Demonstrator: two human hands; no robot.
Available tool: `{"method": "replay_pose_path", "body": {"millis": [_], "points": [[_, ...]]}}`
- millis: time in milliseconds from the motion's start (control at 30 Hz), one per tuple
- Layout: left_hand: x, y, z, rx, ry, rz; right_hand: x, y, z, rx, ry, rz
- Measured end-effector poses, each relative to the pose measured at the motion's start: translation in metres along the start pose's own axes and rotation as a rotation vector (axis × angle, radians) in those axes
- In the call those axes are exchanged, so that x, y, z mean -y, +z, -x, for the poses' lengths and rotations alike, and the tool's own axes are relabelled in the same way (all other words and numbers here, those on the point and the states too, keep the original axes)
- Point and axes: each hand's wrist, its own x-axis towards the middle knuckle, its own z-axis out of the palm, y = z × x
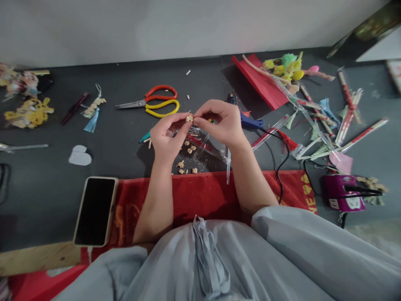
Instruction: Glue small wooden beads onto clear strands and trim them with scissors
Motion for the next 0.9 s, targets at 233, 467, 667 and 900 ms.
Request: {"method": "replay_pose_path", "body": {"millis": [233,467,667,900], "points": [[0.0042,0.0001,0.0002,-0.049,0.122,-0.039,0.0025,-0.0003,0.0001,-0.024,-0.177,0.107],[0.0073,-0.0006,0.0014,-0.033,0.161,-0.106,0.0032,-0.0017,0.001,-0.003,-0.241,0.192],[0.0077,-0.0019,0.0013,-0.013,0.208,-0.109,0.0041,-0.0021,0.0011,0.005,-0.253,0.216],[0.0063,-0.0028,0.0001,0.004,0.233,-0.103,0.0042,-0.0039,0.0007,0.05,-0.263,0.226]]}}
